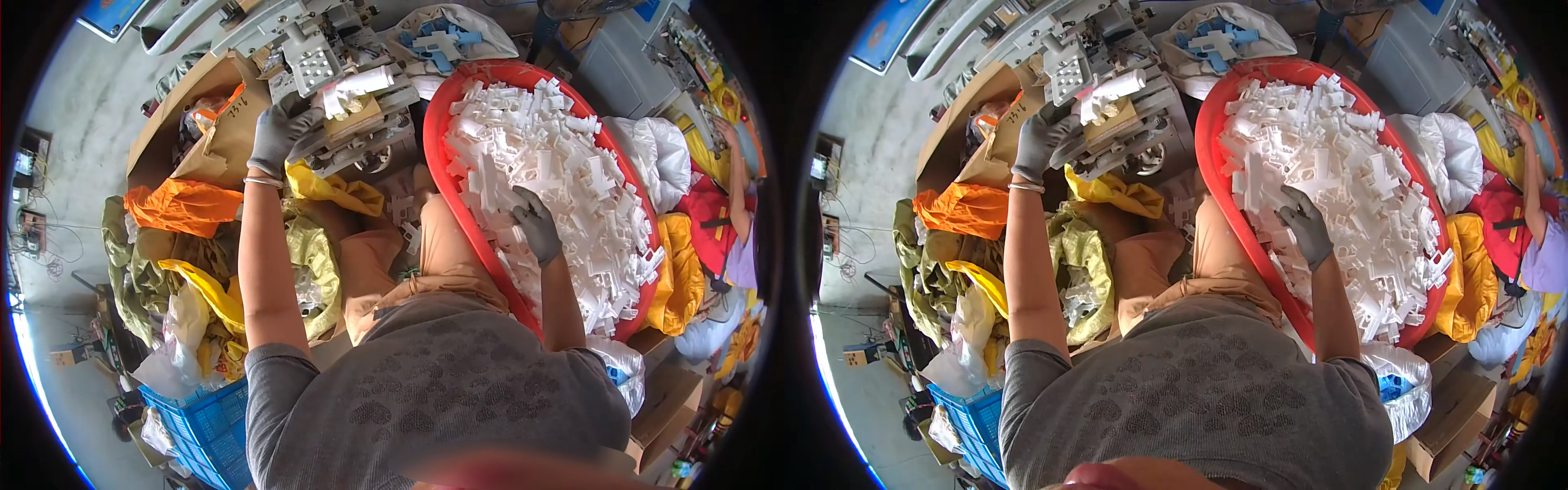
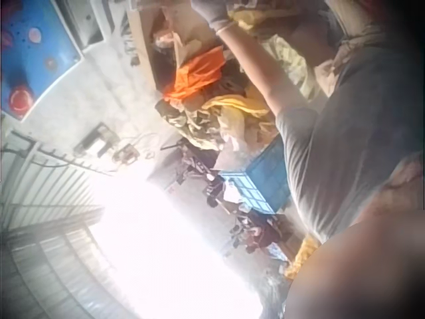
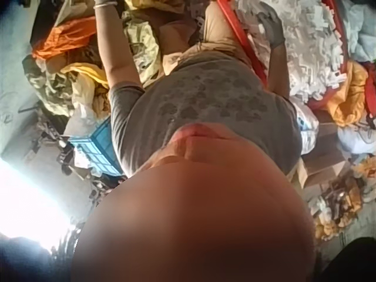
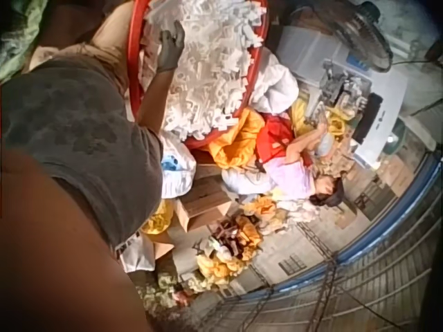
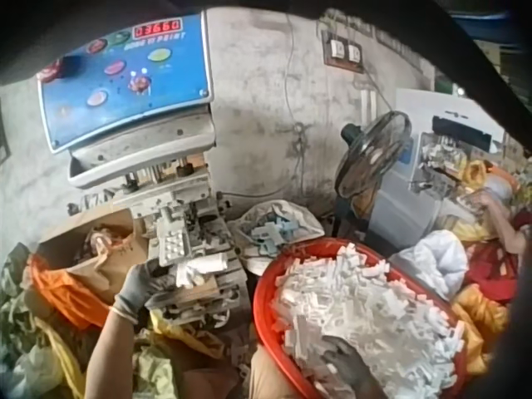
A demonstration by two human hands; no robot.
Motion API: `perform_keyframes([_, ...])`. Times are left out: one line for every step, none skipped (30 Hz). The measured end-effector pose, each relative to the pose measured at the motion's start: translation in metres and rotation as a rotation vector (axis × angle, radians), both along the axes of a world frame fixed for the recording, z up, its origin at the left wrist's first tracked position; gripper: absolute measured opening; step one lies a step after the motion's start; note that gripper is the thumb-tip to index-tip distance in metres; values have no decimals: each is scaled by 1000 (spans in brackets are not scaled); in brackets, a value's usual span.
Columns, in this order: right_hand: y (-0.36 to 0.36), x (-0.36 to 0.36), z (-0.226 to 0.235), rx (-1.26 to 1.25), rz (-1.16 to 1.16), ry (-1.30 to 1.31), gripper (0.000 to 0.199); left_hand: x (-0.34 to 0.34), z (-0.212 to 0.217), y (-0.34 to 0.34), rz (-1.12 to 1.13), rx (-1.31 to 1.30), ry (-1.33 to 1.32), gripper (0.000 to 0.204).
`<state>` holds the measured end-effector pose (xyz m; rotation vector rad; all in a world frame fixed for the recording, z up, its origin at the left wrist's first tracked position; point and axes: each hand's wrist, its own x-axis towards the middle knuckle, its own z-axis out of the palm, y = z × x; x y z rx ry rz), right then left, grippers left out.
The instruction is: The person picks small white plastic components from a red tray and places them onto a machine or into bags for sorting, wearing gloves.
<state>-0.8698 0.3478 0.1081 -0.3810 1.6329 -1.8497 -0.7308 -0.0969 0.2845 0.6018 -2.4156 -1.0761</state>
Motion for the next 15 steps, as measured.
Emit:
perform_keyframes([-5, -2, 1, -79, -43, -58, 44, -4, -1, 0, -28, -56, 60, 36])
perform_keyframes([-11, -3, 18, -146, -29, -132, 44, -4, 0, 5, -30, -52, 60, 36])
perform_keyframes([-22, -7, 27, -198, -48, -89, 43, -1, 1, 12, -22, -60, 101, 35])
perform_keyframes([-34, -12, 36, -249, -69, -44, 43, 3, 1, 17, -17, -68, 143, 35])
perform_keyframes([-49, -15, 55, -314, -64, -65, 42, 12, -5, 15, -6, -186, 175, 35])
perform_keyframes([-62, -20, 64, -399, -41, -64, 42, 19, -1, 24, 32, -306, 154, 36])
perform_keyframes([-74, -26, 73, -483, -22, -62, 42, 26, 3, 33, 64, -424, 133, 37])
perform_keyframes([-91, -26, 91, -445, 13, -20, 41, 38, -1, 36, 103, -324, 186, 37])
perform_keyframes([-108, -27, 107, -405, 36, 23, 40, 49, -1, 44, 175, -342, 144, 38])
perform_keyframes([-125, -30, 114, -354, 95, 142, 40, 61, -1, 54, 245, -364, 100, 38])
perform_keyframes([-143, -32, 120, -303, 160, 257, 39, 78, -10, 57, 263, -410, 171, 38])
perform_keyframes([-159, -30, 134, -258, 239, 322, 39, 97, -18, 62, 301, -385, 165, 38])
perform_keyframes([-176, -29, 144, -214, 318, 387, 39, 115, -28, 67, 339, -362, 159, 39])
perform_keyframes([-194, -28, 151, -178, 340, 463, 38, 135, -37, 73, 371, -344, 167, 39])
perform_keyframes([-211, -30, 154, -141, 360, 539, 37, 154, -48, 78, 401, -326, 175, 39])
